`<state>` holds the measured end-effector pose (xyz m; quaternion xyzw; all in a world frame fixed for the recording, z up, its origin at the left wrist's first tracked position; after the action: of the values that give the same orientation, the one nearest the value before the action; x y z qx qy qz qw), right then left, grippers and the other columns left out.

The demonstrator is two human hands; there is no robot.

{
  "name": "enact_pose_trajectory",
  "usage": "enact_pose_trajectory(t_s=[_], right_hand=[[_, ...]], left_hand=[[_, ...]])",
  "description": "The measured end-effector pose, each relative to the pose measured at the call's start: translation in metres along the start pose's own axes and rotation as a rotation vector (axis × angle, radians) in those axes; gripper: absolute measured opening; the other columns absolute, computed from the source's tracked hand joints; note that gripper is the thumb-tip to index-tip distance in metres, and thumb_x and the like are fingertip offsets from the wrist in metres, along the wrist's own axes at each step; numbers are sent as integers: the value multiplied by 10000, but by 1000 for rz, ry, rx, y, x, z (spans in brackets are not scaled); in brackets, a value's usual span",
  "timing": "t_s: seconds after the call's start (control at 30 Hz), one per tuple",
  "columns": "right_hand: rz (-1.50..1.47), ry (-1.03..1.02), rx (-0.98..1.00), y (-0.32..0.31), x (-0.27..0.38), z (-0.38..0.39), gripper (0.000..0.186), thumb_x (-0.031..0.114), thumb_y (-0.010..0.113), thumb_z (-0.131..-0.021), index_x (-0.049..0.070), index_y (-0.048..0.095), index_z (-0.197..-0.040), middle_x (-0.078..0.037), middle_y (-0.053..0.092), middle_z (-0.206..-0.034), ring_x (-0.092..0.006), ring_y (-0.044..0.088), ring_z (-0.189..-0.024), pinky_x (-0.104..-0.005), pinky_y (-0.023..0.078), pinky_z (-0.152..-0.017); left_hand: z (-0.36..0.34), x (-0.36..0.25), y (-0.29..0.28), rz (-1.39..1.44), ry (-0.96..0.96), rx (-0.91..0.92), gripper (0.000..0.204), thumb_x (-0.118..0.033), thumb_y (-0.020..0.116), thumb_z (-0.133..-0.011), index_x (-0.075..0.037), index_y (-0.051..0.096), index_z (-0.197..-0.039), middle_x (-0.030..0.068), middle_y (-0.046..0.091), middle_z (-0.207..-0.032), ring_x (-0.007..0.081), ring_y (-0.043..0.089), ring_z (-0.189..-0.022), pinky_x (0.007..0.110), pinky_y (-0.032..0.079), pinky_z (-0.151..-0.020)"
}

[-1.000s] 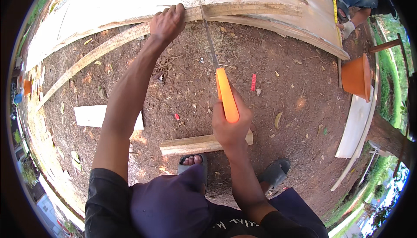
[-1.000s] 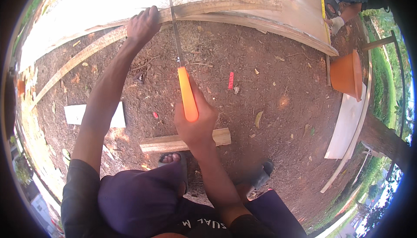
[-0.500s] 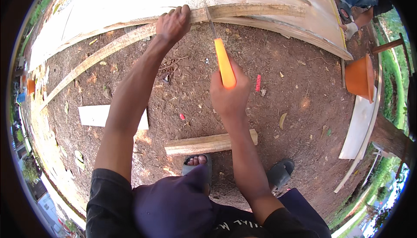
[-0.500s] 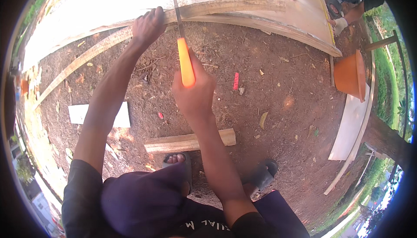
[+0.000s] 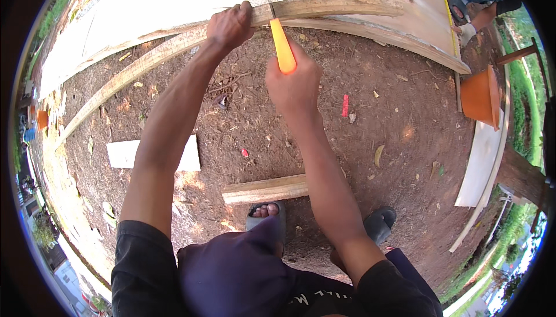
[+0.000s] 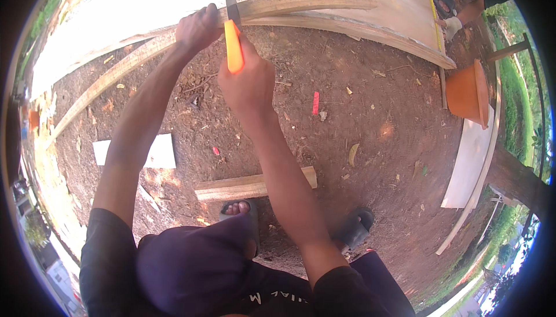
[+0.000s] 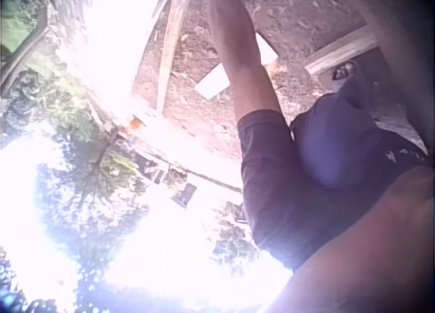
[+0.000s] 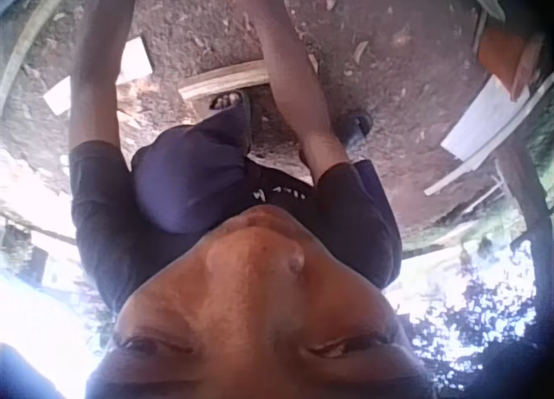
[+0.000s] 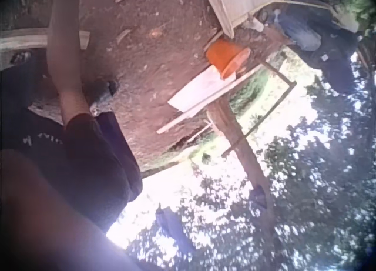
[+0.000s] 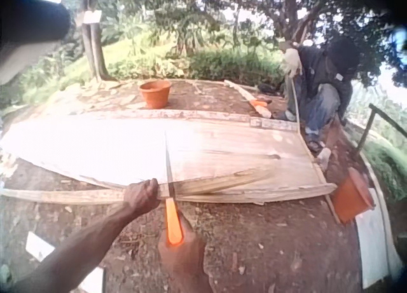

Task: The person uses a hand saw to cut a long wooden plank into smaller pieces. They position the plank on a larger board, saw through it, and then move the cut pieces aside. The person repeats this process multiple times, creating several smaller wooden segments.

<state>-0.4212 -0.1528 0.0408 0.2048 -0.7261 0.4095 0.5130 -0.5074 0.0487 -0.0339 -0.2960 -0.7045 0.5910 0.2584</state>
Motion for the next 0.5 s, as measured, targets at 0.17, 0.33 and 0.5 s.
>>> enact_pose_trajectory(t_s=[0.17,0.33,0.5], right_hand=[[-75,74,20,-9,-9,0,326,13,624,-824,-60,679,-1137,-182,682,-752,-187,674,-676,-366,516,-616],[-61,-103,-26,-64,-20,127,566,-82,631,-782,-39,593,-1345,-234,731,-1061,-267,757,-785,-345,586,-686],[-17,17,-21,8,-3,-38,344,2,594,-833,-48,675,-1163,-175,678,-741,-183,671,-634,-377,491,-573]], left_hand=[[6,-4,9,-2,-38,92,147,-140,614,-922,-33,521,-960,142,663,-794,184,627,-608,355,507,-448],[3,-3,-8,69,-172,249,184,-169,610,-917,-20,537,-998,181,699,-847,284,703,-716,425,556,-596],[-7,-11,-4,32,-63,118,190,-170,625,-911,-31,524,-991,162,702,-807,261,673,-650,414,543,-535]])
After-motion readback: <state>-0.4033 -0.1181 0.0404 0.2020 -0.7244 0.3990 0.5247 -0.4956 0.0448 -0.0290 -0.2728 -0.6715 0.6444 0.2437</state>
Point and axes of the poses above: each hand's wrist, its own z-axis away from the middle knuckle, its own y-axis out of the palm, x = y × z, the point moved 5 cm from there along -z, towards the middle knuckle
